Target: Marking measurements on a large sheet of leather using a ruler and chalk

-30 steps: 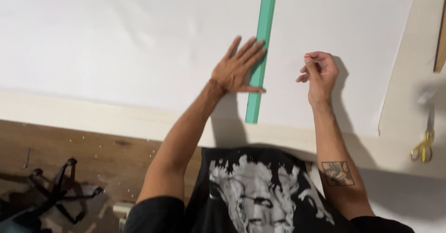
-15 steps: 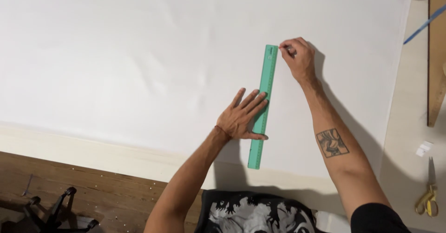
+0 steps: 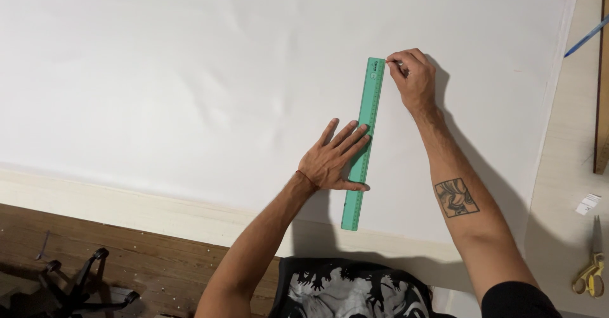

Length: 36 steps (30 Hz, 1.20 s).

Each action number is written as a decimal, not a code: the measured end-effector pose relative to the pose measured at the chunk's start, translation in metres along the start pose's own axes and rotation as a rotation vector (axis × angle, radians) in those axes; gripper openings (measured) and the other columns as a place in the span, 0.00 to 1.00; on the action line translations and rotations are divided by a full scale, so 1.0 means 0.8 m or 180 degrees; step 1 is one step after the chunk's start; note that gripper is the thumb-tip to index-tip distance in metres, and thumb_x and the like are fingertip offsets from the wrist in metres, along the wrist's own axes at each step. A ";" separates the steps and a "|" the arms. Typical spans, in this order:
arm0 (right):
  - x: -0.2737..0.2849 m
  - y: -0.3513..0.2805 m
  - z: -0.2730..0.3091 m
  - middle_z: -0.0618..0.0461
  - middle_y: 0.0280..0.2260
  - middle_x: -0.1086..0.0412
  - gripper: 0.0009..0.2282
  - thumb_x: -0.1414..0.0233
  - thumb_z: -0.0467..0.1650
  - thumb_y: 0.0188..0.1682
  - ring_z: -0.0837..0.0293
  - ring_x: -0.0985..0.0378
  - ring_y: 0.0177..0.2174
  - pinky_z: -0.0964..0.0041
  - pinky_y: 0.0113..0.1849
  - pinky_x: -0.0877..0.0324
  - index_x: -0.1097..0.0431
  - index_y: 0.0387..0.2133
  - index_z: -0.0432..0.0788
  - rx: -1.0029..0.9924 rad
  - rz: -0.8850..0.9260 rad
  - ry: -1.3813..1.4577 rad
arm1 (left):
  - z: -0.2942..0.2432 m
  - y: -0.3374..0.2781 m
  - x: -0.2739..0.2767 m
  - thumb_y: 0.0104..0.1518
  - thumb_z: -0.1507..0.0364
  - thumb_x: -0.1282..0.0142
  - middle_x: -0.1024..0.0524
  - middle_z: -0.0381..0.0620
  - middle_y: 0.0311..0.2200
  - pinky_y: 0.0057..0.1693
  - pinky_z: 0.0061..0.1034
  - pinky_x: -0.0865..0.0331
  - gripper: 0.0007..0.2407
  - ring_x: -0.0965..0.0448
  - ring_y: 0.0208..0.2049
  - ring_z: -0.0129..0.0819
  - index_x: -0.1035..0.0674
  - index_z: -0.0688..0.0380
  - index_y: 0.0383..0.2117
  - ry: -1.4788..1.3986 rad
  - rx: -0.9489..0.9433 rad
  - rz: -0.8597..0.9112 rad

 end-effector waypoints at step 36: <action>-0.005 -0.002 -0.001 0.54 0.44 0.22 0.05 0.35 0.24 0.64 0.47 0.13 0.38 0.58 0.37 0.16 0.16 0.47 0.47 -0.0122 0.0069 -0.0031 | 0.012 0.017 0.005 0.57 0.25 0.56 0.39 0.43 0.85 0.87 0.60 0.64 0.51 0.45 0.86 0.42 0.34 0.45 0.83 0.0001 0.0093 0.0047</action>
Point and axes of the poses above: each hand's wrist, its own y-axis towards the middle knuckle, its own x-axis out of the back of the hand, z = x × y, the point moved 10 cm from there along y, towards the middle knuckle
